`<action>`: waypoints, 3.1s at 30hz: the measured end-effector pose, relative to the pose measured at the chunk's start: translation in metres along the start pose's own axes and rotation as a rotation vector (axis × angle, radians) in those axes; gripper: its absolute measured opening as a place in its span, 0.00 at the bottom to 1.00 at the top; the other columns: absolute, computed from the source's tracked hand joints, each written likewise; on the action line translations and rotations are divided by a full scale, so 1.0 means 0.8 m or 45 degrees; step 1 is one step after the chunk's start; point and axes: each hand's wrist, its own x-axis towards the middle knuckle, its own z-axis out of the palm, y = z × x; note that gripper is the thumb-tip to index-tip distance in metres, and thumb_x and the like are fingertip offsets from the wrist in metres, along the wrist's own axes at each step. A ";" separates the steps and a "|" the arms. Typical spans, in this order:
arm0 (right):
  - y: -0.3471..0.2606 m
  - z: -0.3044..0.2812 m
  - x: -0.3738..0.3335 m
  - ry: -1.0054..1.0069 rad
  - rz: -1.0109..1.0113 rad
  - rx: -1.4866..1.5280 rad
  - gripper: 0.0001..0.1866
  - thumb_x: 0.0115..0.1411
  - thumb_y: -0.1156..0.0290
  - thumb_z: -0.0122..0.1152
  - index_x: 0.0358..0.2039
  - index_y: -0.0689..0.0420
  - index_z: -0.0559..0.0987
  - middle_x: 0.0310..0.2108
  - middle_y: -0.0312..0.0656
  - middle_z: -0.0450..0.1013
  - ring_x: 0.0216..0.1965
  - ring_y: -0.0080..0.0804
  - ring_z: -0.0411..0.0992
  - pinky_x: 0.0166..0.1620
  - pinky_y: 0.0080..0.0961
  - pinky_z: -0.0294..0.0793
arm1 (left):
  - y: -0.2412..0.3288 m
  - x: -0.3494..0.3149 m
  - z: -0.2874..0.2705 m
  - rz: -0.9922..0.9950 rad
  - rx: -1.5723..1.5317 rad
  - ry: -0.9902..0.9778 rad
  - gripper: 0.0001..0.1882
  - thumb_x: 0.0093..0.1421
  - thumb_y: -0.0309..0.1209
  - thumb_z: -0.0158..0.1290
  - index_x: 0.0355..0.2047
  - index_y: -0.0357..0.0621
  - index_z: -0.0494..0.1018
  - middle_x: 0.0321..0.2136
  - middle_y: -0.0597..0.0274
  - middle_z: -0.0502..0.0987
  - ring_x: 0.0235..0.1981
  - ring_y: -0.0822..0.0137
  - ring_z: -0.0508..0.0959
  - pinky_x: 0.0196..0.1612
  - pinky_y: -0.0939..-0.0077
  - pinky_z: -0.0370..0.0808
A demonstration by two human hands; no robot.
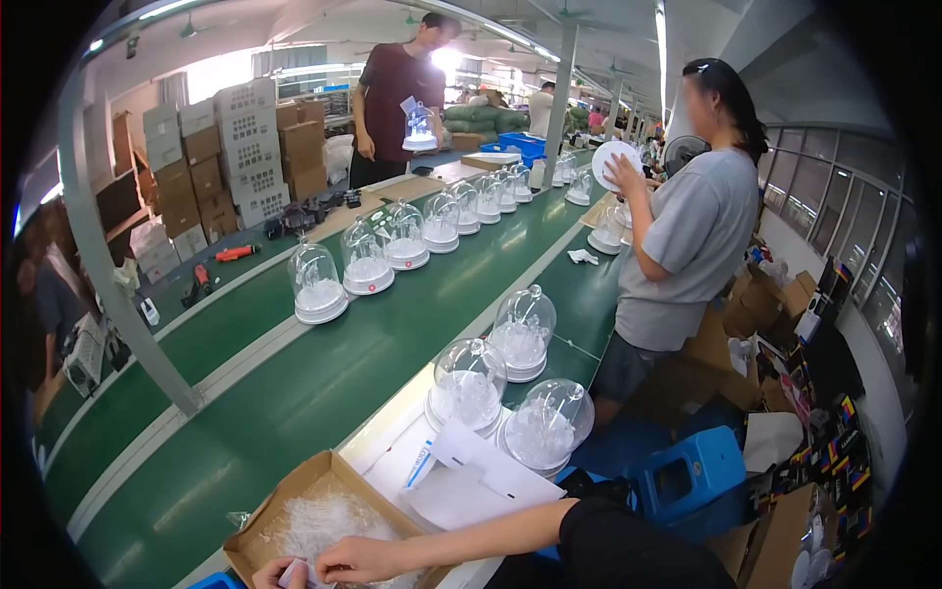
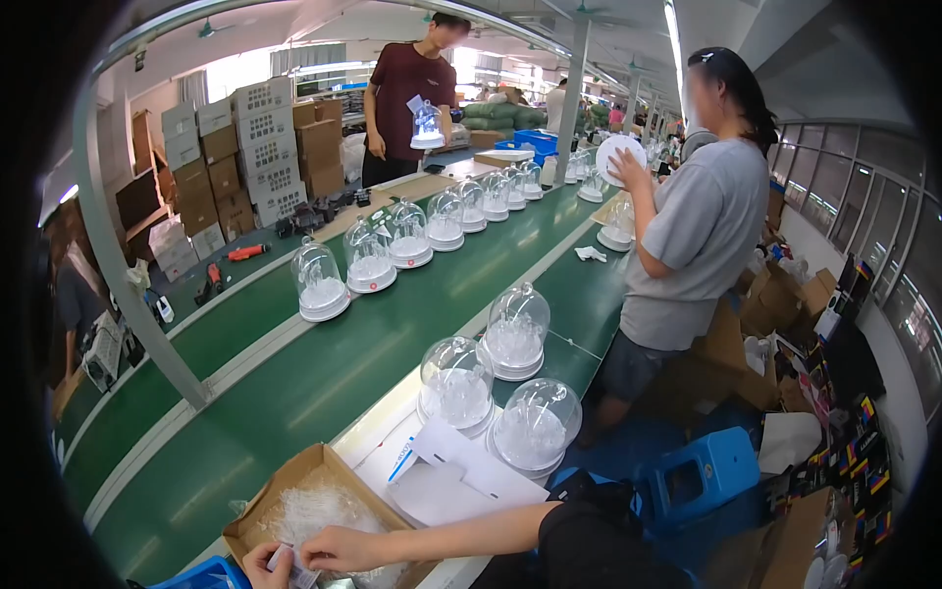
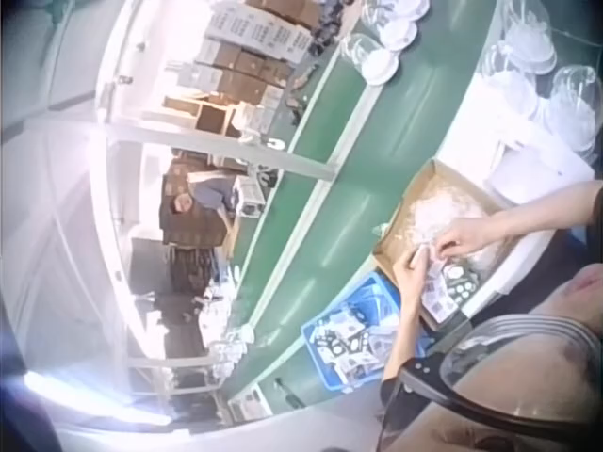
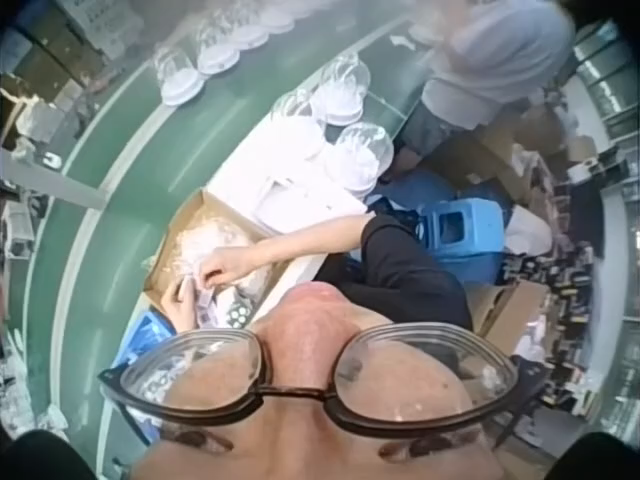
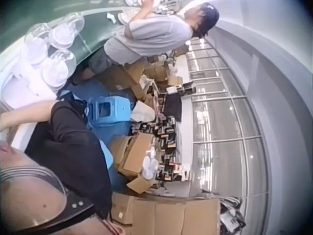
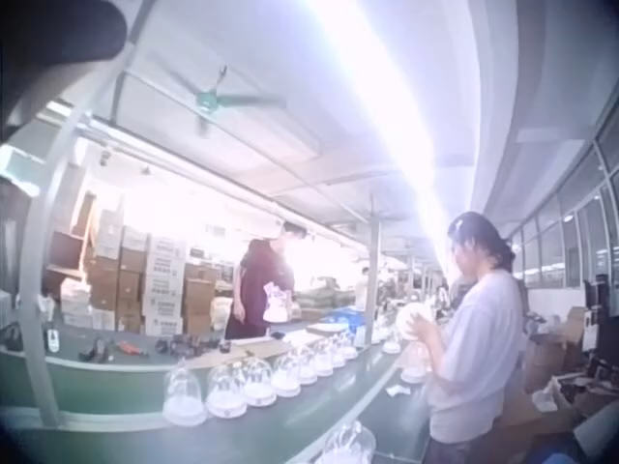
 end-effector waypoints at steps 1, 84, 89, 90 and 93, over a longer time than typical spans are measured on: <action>-0.006 -0.002 -0.001 -0.031 0.149 0.071 0.03 0.59 0.76 0.55 0.31 0.62 0.73 0.21 0.42 0.71 0.24 0.33 0.71 0.30 0.28 0.69 | -0.001 0.002 -0.001 -0.018 0.008 0.009 0.09 0.59 0.25 0.57 0.35 0.30 0.76 0.30 0.58 0.79 0.34 0.71 0.75 0.40 0.77 0.73; 0.012 -0.035 0.005 0.181 0.931 1.061 0.04 0.62 0.75 0.57 0.33 0.55 0.71 0.34 0.37 0.74 0.27 0.19 0.69 0.32 0.18 0.69 | -0.001 0.001 0.016 0.358 0.118 -0.059 0.06 0.53 0.20 0.59 0.32 0.36 0.76 0.30 0.60 0.79 0.33 0.69 0.78 0.38 0.78 0.72; 0.012 -0.036 0.005 0.201 0.926 1.069 0.03 0.63 0.73 0.57 0.35 0.55 0.72 0.34 0.37 0.73 0.27 0.19 0.69 0.32 0.19 0.69 | -0.001 0.002 0.015 0.305 0.076 -0.036 0.06 0.54 0.21 0.59 0.34 0.36 0.76 0.30 0.60 0.79 0.33 0.71 0.77 0.38 0.79 0.72; 0.011 -0.036 0.005 0.217 0.930 1.076 0.03 0.63 0.73 0.57 0.36 0.55 0.72 0.34 0.36 0.73 0.27 0.19 0.68 0.32 0.19 0.69 | -0.003 0.001 0.015 0.301 0.055 -0.011 0.06 0.54 0.21 0.58 0.34 0.36 0.76 0.30 0.60 0.79 0.32 0.72 0.77 0.38 0.79 0.72; 0.012 -0.037 0.007 0.264 0.957 1.087 0.04 0.63 0.72 0.57 0.37 0.55 0.72 0.33 0.36 0.73 0.27 0.19 0.68 0.32 0.19 0.69 | -0.009 0.004 0.014 0.275 0.017 -0.006 0.07 0.54 0.21 0.59 0.34 0.35 0.76 0.31 0.60 0.79 0.33 0.72 0.76 0.39 0.79 0.72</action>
